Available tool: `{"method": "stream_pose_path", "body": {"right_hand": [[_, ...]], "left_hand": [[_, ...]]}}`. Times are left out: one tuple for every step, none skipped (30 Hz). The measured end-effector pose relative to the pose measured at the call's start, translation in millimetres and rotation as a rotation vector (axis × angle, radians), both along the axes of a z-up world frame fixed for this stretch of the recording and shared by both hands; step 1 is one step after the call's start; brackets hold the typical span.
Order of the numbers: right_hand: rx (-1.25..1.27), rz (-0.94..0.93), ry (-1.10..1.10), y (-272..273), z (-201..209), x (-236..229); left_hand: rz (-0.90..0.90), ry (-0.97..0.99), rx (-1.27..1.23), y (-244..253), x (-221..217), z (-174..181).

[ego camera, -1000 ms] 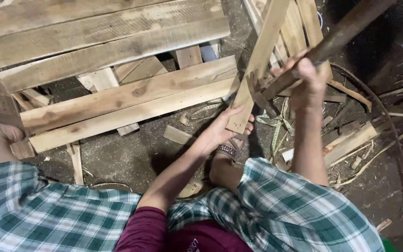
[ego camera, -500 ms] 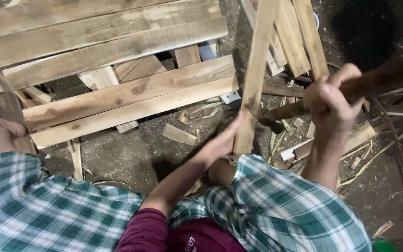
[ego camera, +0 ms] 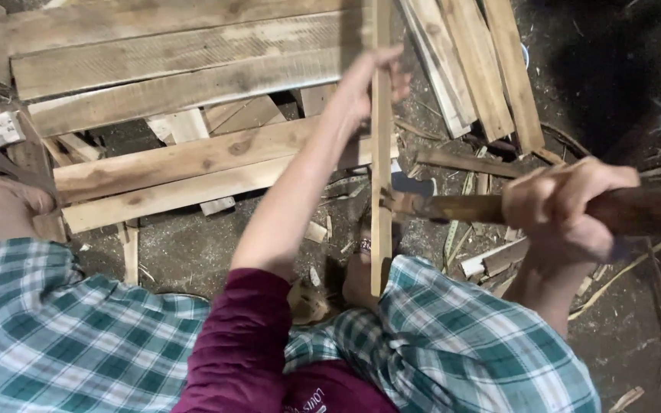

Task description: Prying apart wooden boards from a pallet and hammering nails or boards on the floor.

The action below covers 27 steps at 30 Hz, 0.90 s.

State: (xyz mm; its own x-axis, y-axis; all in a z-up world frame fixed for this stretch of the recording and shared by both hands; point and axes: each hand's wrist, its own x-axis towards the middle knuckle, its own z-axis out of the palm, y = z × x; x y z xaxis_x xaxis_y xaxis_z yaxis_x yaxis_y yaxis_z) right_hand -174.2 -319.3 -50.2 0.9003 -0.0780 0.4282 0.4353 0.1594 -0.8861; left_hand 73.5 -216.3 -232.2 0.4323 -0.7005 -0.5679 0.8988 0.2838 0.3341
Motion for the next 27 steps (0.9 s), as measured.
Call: {"method": "stream_pose_path", "body": {"right_hand": [[0.009,-0.046,0.002,1,4,-1],[0.021,-0.088,-0.003,2,7,1],[0.027,-0.088,-0.006,-2,7,5],[-0.055,-0.019,-0.007,-6,8,8],[-0.136,0.051,-0.008,-10,8,10],[-0.133,0.054,-0.013,-2,8,11],[-0.063,-0.004,-0.015,6,8,11],[0.005,-0.063,-0.012,13,8,12],[0.007,-0.063,-0.012,19,9,8],[0.022,-0.192,0.041,25,11,4],[0.037,-0.321,0.094,31,12,0],[0.039,-0.321,0.094,35,8,-7],[0.042,-0.373,0.114,38,3,-13],[0.043,-0.424,0.133,41,-1,-20],[0.044,-0.422,0.133,39,-6,-22],[0.117,-0.428,0.108,39,-11,-26],[0.190,-0.434,0.083,39,-16,-30],[0.191,-0.434,0.083,40,-19,-36],[0.227,-0.508,0.131,41,-22,-43],[0.259,-0.588,0.182,42,-24,-51],[0.257,-0.592,0.186,19,-30,-86],[0.574,-0.421,0.227,-6,-35,-120],[0.902,-0.244,0.262,-32,-40,-154],[0.892,-0.242,0.252,-50,-60,-187],[0.587,-0.546,0.223,-70,-81,-221],[0.314,-0.841,0.225,-75,-107,-263],[0.332,-0.842,0.246,-66,-108,-231]], "left_hand": [[0.010,-0.062,0.058,0,5,20],[0.025,-0.132,0.120,1,15,41],[0.025,-0.137,0.125,3,25,41],[0.078,-0.211,0.126,5,34,39],[0.130,-0.285,0.126,7,43,37],[0.132,-0.289,0.130,12,43,37],[0.244,-0.374,0.104,17,42,37],[0.354,-0.455,0.076,21,42,36],[0.354,-0.456,0.078,28,44,35],[0.382,-0.353,0.107,35,45,33],[0.410,-0.249,0.136,43,46,31],[0.410,-0.250,0.138,54,38,33],[0.411,-0.333,0.152,65,30,35],[0.414,-0.415,0.163,76,22,37],[0.415,-0.415,0.164,76,18,38],[0.413,-0.441,0.157,78,11,37],[0.410,-0.466,0.150,81,4,36],[0.411,-0.467,0.151,84,-2,35],[0.426,-0.461,0.151,88,-9,34],[0.438,-0.451,0.149,89,-17,32],[0.434,-0.446,0.148,127,5,-22],[0.460,-0.785,0.551,163,25,-70],[0.467,-1.111,0.967,198,47,-110],[0.476,-1.116,0.956,226,56,-69],[0.810,-0.877,0.473,251,67,-27],[1.067,-0.591,0.021,294,68,19],[1.058,-0.593,0.048,311,59,24]]}}
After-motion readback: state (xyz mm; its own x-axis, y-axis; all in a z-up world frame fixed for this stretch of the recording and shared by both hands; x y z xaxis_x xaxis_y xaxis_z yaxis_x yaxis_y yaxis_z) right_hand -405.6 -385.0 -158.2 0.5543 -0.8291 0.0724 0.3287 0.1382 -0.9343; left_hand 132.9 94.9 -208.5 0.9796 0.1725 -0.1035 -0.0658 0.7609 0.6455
